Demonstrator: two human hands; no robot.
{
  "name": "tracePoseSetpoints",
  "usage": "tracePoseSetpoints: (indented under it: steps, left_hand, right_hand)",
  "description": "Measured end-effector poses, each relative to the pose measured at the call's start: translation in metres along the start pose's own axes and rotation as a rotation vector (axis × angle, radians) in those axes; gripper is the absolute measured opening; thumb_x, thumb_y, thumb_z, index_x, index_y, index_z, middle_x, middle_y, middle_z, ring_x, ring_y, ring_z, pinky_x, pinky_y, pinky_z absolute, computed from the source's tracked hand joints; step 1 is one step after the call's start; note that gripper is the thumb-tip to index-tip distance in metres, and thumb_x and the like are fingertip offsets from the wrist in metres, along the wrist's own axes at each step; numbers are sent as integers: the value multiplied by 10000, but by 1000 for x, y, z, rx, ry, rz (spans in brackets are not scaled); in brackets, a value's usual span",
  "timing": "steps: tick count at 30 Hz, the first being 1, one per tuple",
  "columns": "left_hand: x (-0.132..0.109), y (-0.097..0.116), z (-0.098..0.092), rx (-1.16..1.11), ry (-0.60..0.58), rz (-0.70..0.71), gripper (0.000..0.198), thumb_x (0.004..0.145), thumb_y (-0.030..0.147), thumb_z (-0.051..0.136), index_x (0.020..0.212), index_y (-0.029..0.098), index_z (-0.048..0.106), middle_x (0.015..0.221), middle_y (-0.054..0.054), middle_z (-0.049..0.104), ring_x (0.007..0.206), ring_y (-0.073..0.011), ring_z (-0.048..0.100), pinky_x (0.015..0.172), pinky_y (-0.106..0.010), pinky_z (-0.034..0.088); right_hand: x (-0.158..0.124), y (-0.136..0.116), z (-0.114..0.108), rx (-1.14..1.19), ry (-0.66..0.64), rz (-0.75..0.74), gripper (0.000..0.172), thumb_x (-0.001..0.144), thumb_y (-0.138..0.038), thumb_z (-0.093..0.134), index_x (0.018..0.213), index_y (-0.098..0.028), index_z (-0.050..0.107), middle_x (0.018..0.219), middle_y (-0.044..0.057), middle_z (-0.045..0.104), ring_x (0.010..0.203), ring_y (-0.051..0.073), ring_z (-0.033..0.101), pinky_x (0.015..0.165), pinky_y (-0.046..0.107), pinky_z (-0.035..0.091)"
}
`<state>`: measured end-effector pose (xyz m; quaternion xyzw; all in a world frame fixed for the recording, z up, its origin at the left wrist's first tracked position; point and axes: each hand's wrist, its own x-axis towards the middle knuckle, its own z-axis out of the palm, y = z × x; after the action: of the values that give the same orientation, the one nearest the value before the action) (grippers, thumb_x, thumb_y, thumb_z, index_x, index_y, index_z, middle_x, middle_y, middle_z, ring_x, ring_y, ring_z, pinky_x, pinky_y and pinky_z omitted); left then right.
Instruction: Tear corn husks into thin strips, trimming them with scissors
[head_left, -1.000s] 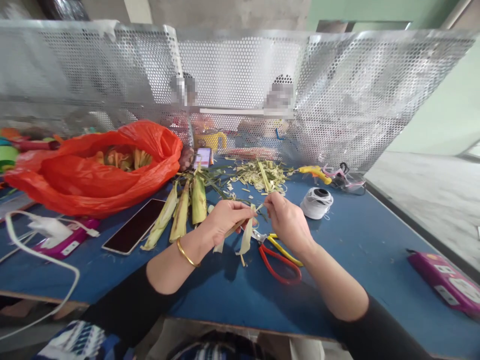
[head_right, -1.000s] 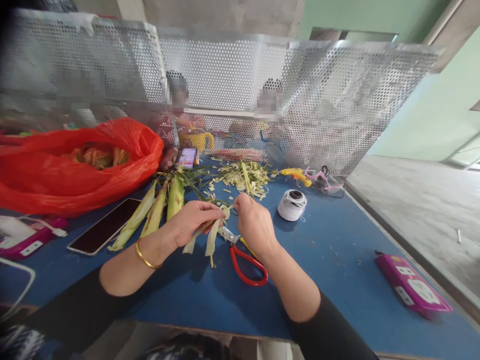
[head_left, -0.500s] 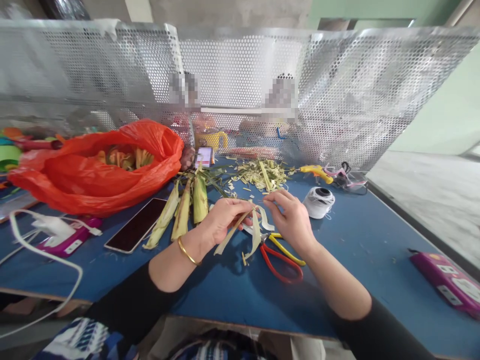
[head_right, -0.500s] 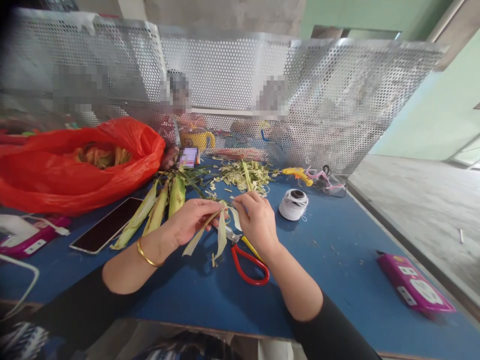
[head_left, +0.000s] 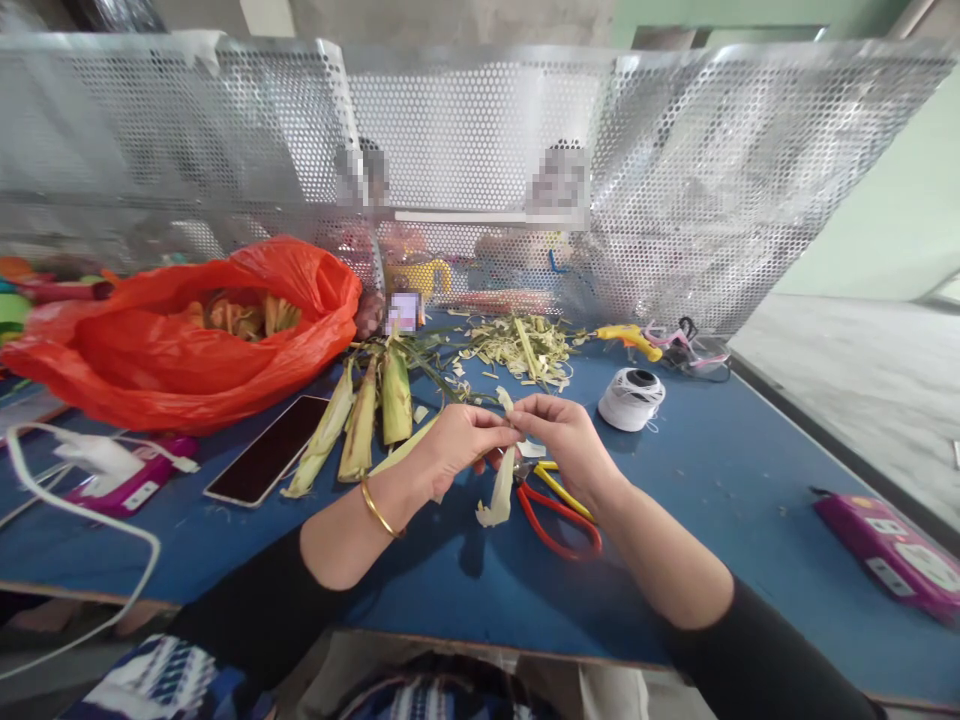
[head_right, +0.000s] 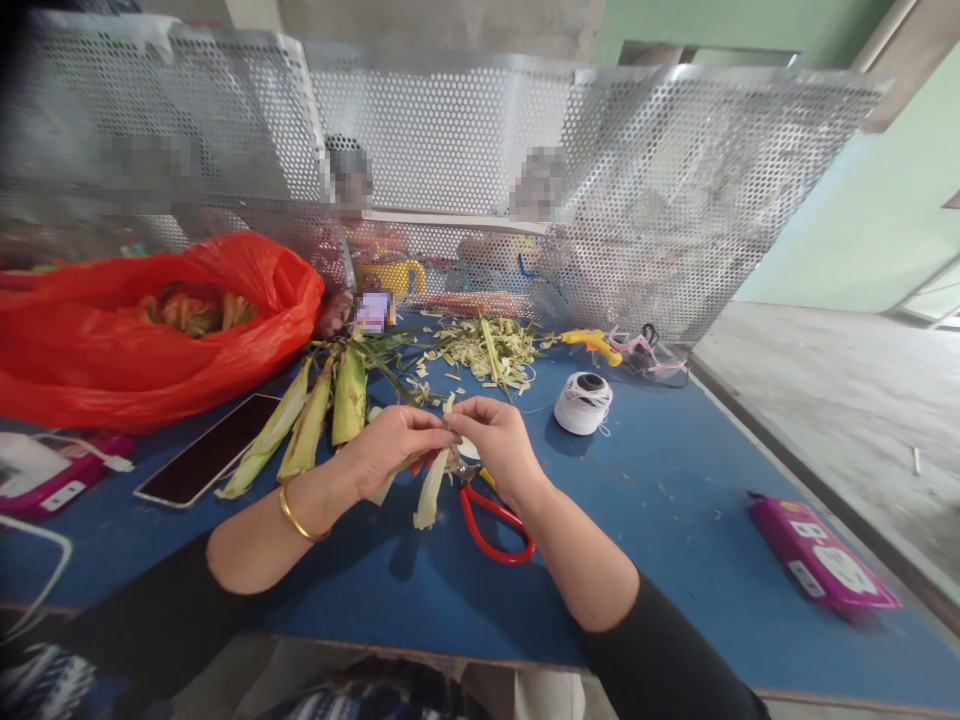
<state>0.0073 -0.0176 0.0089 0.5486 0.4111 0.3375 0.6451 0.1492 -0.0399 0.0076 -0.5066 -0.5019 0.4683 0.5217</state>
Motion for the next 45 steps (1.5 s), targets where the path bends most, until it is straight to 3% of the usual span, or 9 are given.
tracePoseSetpoints:
  steps: [7, 11, 15, 20, 27, 38, 40, 42, 45]
  left_hand:
    - [-1, 2, 0, -43, -11, -67, 174, 641, 231, 781, 542, 132, 678, 468, -27, 594, 426, -98, 528, 381, -191, 324]
    - [0, 7, -4, -274, 79, -97, 87, 742, 179, 699, 684, 118, 723, 624, -69, 690, 527, -116, 617, 452, -187, 425]
    - [0, 10, -6, -436, 145, -16, 61, 743, 102, 682, 783, 126, 722, 698, -66, 714, 632, -126, 664, 630, -219, 522]
    - [-1, 8, -1, -469, 155, 100, 77, 683, 136, 729, 753, 138, 698, 735, -39, 713, 651, -110, 639, 684, -224, 506]
    - [0, 3, 5, -501, 168, 98, 98, 635, 146, 723, 724, 134, 686, 732, -28, 702, 670, -105, 625, 662, -211, 471]
    - [1, -1, 5, -518, 188, 94, 140, 588, 139, 765, 674, 135, 655, 717, -17, 691, 665, -106, 621, 719, -238, 489]
    - [1, 0, 4, -525, 193, 95, 122, 591, 129, 752, 665, 137, 655, 716, -16, 694, 650, -101, 617, 709, -233, 491]
    - [1, 3, 2, -527, 199, 97, 104, 603, 127, 736, 680, 137, 667, 699, -14, 693, 639, -103, 620, 690, -228, 493]
    - [-1, 8, -1, -532, 203, 90, 88, 642, 146, 701, 730, 139, 693, 687, -21, 699, 637, -118, 634, 673, -232, 499]
  right_hand:
    - [4, 8, -1, -142, 96, -107, 215, 698, -389, 647, 666, -180, 607, 607, -15, 588, 596, 134, 516, 614, 286, 415]
    - [0, -4, -8, -400, 280, -427, 143, 794, -333, 588, 759, -206, 643, 815, 34, 682, 819, 189, 610, 790, 329, 448]
    - [-14, -12, -6, -646, 284, -657, 195, 873, -286, 533, 724, -215, 636, 734, 32, 664, 729, 173, 601, 747, 312, 426]
    - [-22, -2, 9, -861, 137, -490, 197, 862, -352, 573, 842, -234, 729, 629, 7, 638, 555, 136, 537, 555, 256, 347]
    - [-17, 10, 16, -783, 119, -282, 205, 824, -373, 592, 756, -228, 719, 512, -34, 535, 482, 115, 423, 492, 240, 274]
    - [-20, 9, 14, -738, 21, -441, 305, 840, -294, 482, 551, -204, 443, 520, -31, 472, 507, 108, 382, 494, 233, 267]
    - [-21, 7, 13, -762, 6, -474, 302, 852, -286, 479, 563, -205, 460, 544, -21, 508, 516, 111, 407, 501, 236, 276]
    - [-22, 4, 11, -767, 48, -507, 262, 875, -301, 482, 639, -207, 542, 599, -7, 557, 545, 119, 453, 530, 240, 311]
    - [-18, 0, 5, -729, 230, -507, 212, 883, -367, 518, 797, -201, 620, 731, 24, 604, 627, 139, 517, 592, 251, 370]
